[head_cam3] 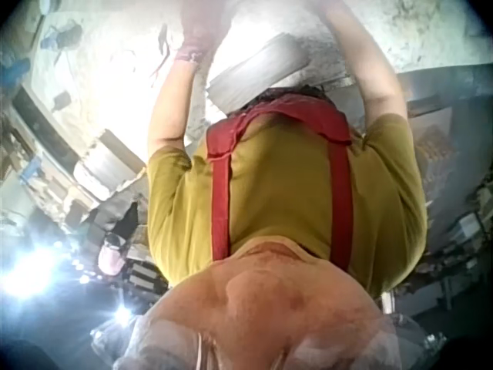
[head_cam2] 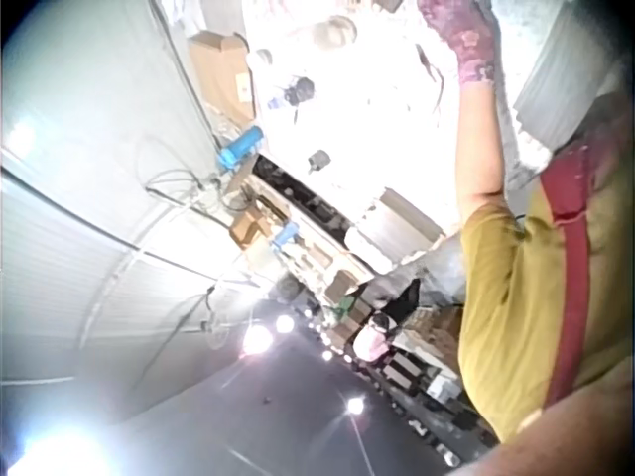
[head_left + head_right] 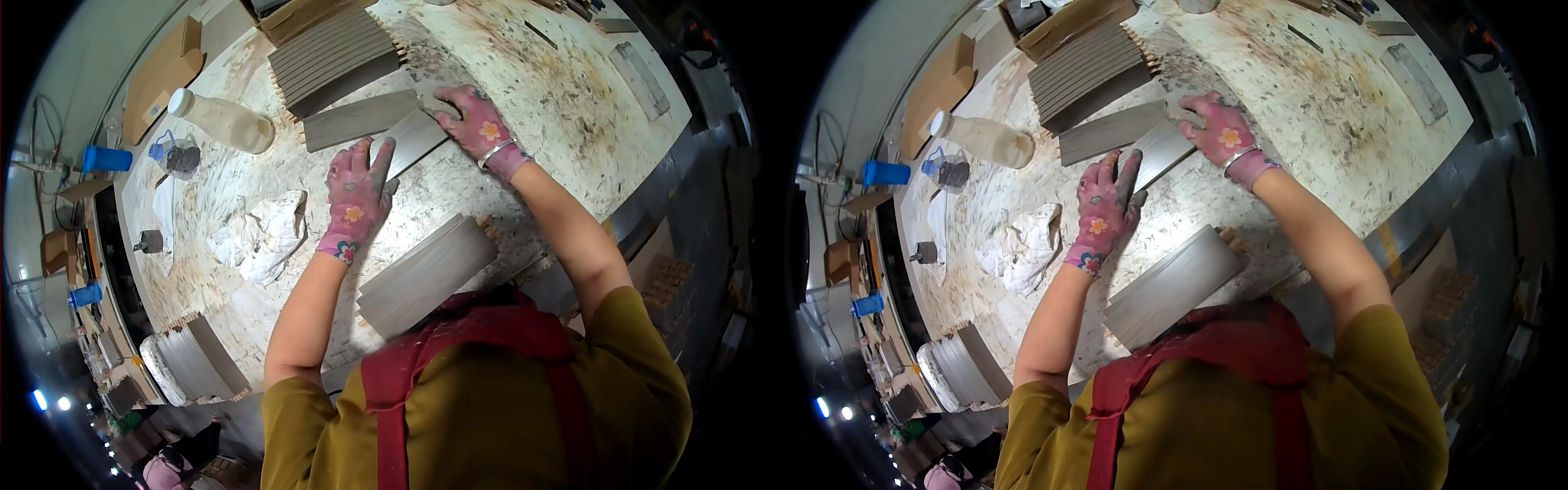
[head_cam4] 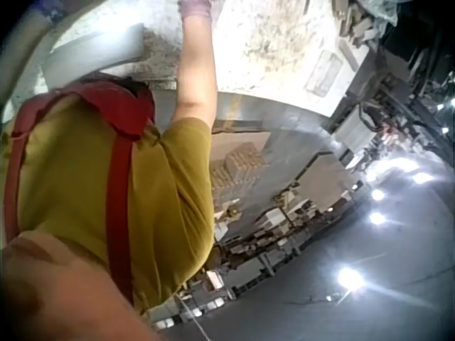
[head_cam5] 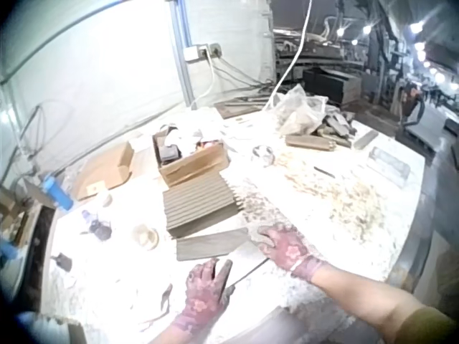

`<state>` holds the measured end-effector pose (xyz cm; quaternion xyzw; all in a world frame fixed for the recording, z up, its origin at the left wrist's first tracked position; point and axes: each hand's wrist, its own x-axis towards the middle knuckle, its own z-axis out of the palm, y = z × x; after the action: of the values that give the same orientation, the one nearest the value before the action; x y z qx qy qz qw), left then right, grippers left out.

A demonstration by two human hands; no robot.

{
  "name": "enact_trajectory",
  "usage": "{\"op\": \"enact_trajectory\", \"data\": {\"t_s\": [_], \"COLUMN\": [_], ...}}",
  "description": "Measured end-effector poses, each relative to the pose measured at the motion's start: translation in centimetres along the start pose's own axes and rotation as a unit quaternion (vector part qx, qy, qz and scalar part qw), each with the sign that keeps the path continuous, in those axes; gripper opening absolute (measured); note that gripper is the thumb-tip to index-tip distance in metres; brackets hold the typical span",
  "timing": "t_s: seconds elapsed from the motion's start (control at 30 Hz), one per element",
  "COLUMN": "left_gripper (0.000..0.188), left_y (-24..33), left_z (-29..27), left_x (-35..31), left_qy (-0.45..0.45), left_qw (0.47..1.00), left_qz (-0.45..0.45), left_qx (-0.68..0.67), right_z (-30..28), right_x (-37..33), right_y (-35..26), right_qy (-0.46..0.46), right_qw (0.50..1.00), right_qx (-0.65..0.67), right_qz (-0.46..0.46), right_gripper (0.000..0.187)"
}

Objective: The person rubs a small block against wooden boards with finger-jointed ends, picks them from a stack, treats the surfaces and edges, and places them into new piles.

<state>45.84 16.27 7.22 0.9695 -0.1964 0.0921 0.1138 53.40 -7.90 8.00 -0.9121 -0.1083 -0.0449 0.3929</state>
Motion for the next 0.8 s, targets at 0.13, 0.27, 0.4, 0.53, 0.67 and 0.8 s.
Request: {"op": "enact_trajectory", "data": {"t_s": [0.13,0.27,0.4,0.53,0.67,0.8], "left_gripper": [0.066,0.063,0.053,0.041,0.048,0.050], "left_y": [0.3,-0.7,-1.5,-0.1,1.2,1.2], "left_z": [-0.3,-1.0,-2.5,-1.3,-0.6,0.3], "left_x": [0.2,-0.1,-1.2,-2.9,-4.7,-5.3], "left_qy": [-0.010,-0.029,-0.042,0.008,-0.001,0.009], "left_qw": [1.000,0.999,0.998,0.991,0.990,0.992], "left_qz": [0.005,0.017,0.048,0.126,0.121,0.084], "left_qx": [-0.003,-0.026,-0.016,-0.046,-0.077,-0.095], "right_z": [-0.4,-1.9,-5.1,-5.6,-1.1,7.2], "right_x": [-1.7,-5.8,-7.3,-4.3,-0.6,1.0], "right_y": [-1.5,-1.8,-0.2,-1.9,-7.1,-11.1], "right_qy": [0.002,-0.035,-0.138,-0.100,-0.217,-0.263], "right_qw": [0.993,0.991,0.987,0.983,0.957,0.899], "right_qx": [-0.109,-0.121,0.003,0.058,0.006,-0.045], "right_qz": [-0.039,-0.042,-0.086,-0.144,-0.192,-0.348], "right_gripper": [0.037,0.032,0.034,0.038,0.036,0.036]}}
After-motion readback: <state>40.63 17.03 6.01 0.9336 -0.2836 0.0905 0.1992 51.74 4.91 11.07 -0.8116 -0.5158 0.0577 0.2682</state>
